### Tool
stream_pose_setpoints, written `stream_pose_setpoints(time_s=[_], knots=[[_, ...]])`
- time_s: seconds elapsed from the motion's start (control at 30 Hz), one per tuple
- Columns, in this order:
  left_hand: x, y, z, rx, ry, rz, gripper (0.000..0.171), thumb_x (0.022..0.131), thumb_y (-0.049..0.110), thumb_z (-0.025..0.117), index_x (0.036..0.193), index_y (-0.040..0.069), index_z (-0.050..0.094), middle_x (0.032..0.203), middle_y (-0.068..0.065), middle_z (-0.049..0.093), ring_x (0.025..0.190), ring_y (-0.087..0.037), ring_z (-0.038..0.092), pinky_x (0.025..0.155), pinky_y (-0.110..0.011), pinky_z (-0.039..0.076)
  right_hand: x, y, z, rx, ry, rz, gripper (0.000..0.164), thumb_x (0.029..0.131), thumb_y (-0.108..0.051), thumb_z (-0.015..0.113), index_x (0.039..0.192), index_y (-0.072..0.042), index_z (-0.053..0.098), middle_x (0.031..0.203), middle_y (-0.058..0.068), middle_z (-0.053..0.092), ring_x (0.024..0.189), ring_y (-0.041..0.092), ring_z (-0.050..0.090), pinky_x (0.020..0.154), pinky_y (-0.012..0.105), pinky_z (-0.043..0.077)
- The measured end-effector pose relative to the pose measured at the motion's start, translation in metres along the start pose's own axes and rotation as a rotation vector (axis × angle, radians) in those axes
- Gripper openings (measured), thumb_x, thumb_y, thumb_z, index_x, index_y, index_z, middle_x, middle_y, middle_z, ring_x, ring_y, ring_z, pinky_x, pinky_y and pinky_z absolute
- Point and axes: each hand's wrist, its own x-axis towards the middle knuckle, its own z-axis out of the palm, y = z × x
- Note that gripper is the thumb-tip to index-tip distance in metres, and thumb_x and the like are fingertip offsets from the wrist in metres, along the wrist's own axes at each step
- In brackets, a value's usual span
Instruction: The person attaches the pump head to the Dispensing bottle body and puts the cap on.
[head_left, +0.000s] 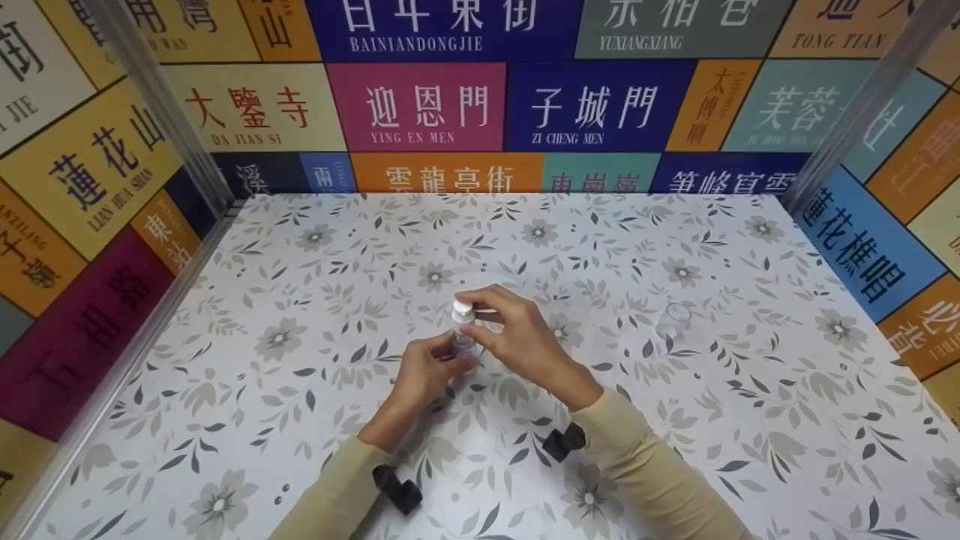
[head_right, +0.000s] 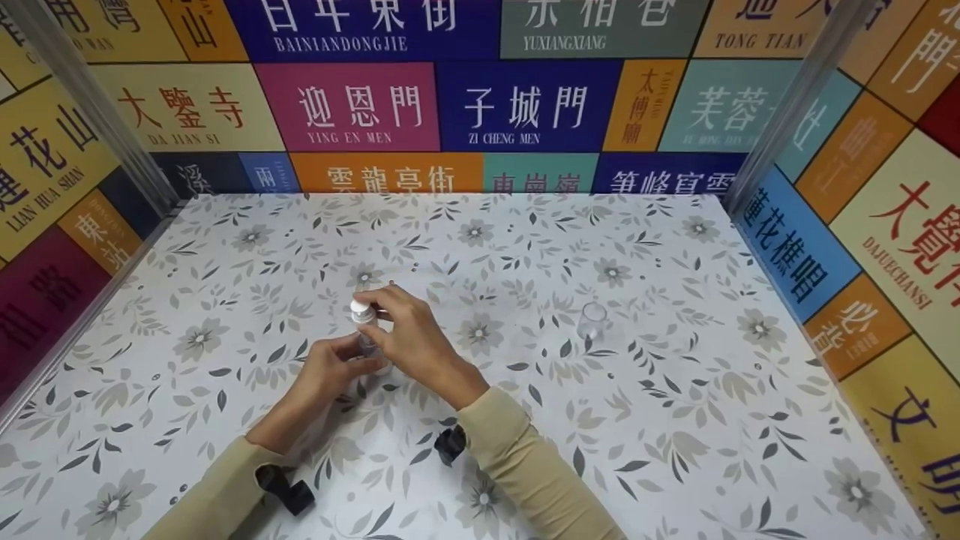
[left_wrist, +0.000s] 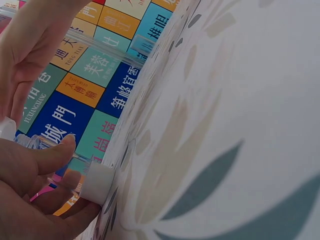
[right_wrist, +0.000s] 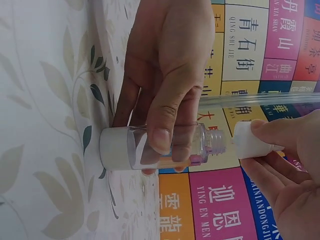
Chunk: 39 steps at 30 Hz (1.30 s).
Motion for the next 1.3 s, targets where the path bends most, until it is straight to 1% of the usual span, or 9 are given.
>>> stream_pose_setpoints(time_s=[0.27, 0.4, 0.5, 0.63, 0.8, 0.9, 1.03, 1.13, 1.3], knots=[[0.000, -0.002, -0.001, 0.012, 0.007, 0.052, 0.035, 0.084, 0.003, 0.077, 0.118, 0.001, 0.072, 0.101, -0.022, 0.076, 0.094, -0.030, 0.074, 0.078, -0.026, 0.058, -0.002, 0.003, 0.005, -0.007, -0.018, -0.015, 0.035, 0.089, -0.001, 0.071, 0.124, 0.001, 0.065, 0.118, 0.017, 0.067, 0.110, 0.028, 0.068, 0.095, 0.028, 0.056], [0.000, -0.003, -0.001, 0.006, 0.001, 0.067, 0.037, 0.083, 0.002, 0.076, 0.120, -0.001, 0.071, 0.107, -0.024, 0.074, 0.100, -0.032, 0.073, 0.082, -0.029, 0.059, -0.002, 0.004, 0.007, -0.014, -0.015, -0.022, 0.035, 0.088, 0.001, 0.072, 0.122, 0.004, 0.065, 0.116, 0.018, 0.067, 0.110, 0.029, 0.067, 0.094, 0.026, 0.056], [0.001, -0.002, -0.001, 0.006, 0.003, 0.059, 0.039, 0.083, 0.001, 0.076, 0.122, -0.001, 0.070, 0.112, -0.024, 0.072, 0.106, -0.033, 0.072, 0.087, -0.035, 0.059, -0.003, 0.006, 0.008, -0.013, -0.016, -0.023, 0.035, 0.087, 0.002, 0.073, 0.121, 0.006, 0.064, 0.115, 0.019, 0.067, 0.110, 0.030, 0.066, 0.095, 0.025, 0.055], [0.001, -0.002, -0.001, 0.010, 0.009, 0.043, 0.040, 0.082, 0.001, 0.077, 0.121, -0.001, 0.070, 0.114, -0.024, 0.072, 0.109, -0.034, 0.071, 0.090, -0.038, 0.059, -0.004, 0.008, 0.009, -0.008, -0.017, -0.025, 0.037, 0.086, 0.002, 0.073, 0.122, 0.007, 0.063, 0.116, 0.019, 0.067, 0.111, 0.031, 0.066, 0.095, 0.027, 0.056], [0.000, -0.001, -0.001, 0.038, 0.010, 0.034, 0.041, 0.082, 0.003, 0.078, 0.122, 0.001, 0.070, 0.117, -0.022, 0.071, 0.113, -0.034, 0.069, 0.091, -0.039, 0.058, -0.004, 0.011, 0.009, -0.005, -0.021, -0.033, 0.039, 0.087, 0.001, 0.073, 0.124, 0.005, 0.062, 0.116, 0.019, 0.067, 0.111, 0.032, 0.067, 0.095, 0.026, 0.055], [0.000, -0.001, 0.000, 0.019, 0.004, 0.040, 0.040, 0.082, 0.003, 0.078, 0.121, 0.001, 0.070, 0.115, -0.023, 0.072, 0.111, -0.034, 0.070, 0.089, -0.038, 0.059, -0.005, 0.013, 0.009, -0.003, -0.026, -0.022, 0.040, 0.087, 0.000, 0.074, 0.124, 0.005, 0.062, 0.115, 0.019, 0.067, 0.110, 0.031, 0.068, 0.095, 0.025, 0.055], [0.000, -0.002, 0.000, -0.010, 0.000, 0.034, 0.040, 0.082, 0.001, 0.078, 0.122, -0.001, 0.070, 0.114, -0.024, 0.072, 0.110, -0.035, 0.070, 0.089, -0.038, 0.059, -0.006, 0.013, 0.009, -0.001, -0.034, -0.012, 0.041, 0.087, 0.000, 0.073, 0.125, 0.007, 0.061, 0.115, 0.019, 0.066, 0.110, 0.032, 0.068, 0.095, 0.028, 0.056], [0.000, -0.002, 0.000, -0.004, 0.003, 0.021, 0.043, 0.082, 0.002, 0.078, 0.124, 0.000, 0.069, 0.117, -0.024, 0.071, 0.113, -0.035, 0.069, 0.092, -0.039, 0.058, -0.006, 0.013, 0.009, 0.001, -0.029, -0.007, 0.042, 0.086, 0.000, 0.074, 0.125, 0.008, 0.060, 0.115, 0.020, 0.066, 0.110, 0.032, 0.068, 0.095, 0.031, 0.056], [0.000, -0.001, 0.000, -0.007, 0.007, 0.016, 0.043, 0.082, 0.002, 0.078, 0.124, 0.000, 0.068, 0.119, -0.024, 0.070, 0.115, -0.036, 0.067, 0.096, -0.041, 0.056, -0.006, 0.013, 0.010, -0.029, 0.001, -0.005, 0.042, 0.084, 0.000, 0.076, 0.123, 0.007, 0.061, 0.112, 0.019, 0.066, 0.108, 0.031, 0.068, 0.092, 0.027, 0.057]])
